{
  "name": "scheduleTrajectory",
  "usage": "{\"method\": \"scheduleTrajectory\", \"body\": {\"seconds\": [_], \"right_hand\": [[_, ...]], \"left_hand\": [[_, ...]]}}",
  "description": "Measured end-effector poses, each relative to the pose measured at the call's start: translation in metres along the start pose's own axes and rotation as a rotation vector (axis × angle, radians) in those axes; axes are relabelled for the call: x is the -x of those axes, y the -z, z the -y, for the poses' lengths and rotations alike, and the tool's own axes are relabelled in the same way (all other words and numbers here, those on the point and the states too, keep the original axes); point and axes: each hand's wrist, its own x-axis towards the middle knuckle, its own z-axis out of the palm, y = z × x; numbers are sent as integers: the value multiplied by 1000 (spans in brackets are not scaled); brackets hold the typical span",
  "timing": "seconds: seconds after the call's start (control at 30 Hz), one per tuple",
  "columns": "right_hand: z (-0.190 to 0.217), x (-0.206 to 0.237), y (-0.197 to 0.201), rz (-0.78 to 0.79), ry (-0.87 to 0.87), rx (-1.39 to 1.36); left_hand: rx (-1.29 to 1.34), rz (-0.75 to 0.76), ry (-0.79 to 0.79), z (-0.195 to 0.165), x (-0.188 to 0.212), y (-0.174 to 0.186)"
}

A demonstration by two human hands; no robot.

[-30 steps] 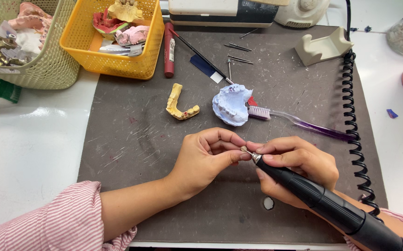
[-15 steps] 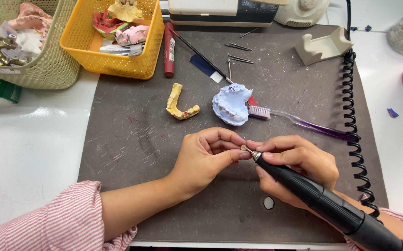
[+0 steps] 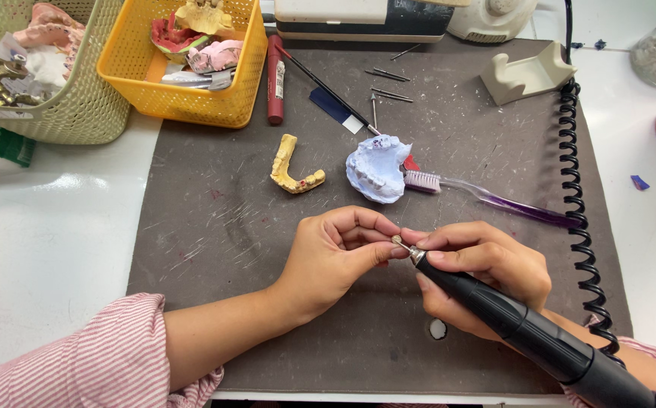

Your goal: The person uses a rotary handpiece to grind a small tooth-shaped object, then repeatedly fits it into a yellow dental cast and a blue impression mold. They adjust the object's position and continue grinding to refine the fit.

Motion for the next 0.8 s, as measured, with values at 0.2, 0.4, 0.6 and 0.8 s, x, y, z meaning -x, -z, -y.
{"method": "scheduleTrajectory", "body": {"seconds": [0.2, 0.4, 0.6, 0.8], "right_hand": [[1, -1, 0, 10, -2, 8], [3, -2, 0, -14, -19, 12], [0, 0, -1, -25, -26, 45], [-4, 12, 17, -23, -281, -259]], "left_hand": [[3, 5, -4, -1, 0, 0], [6, 5, -2, -1, 0, 0], [16, 1, -4, 1, -1, 1], [13, 0, -89, 1, -1, 0]]}}
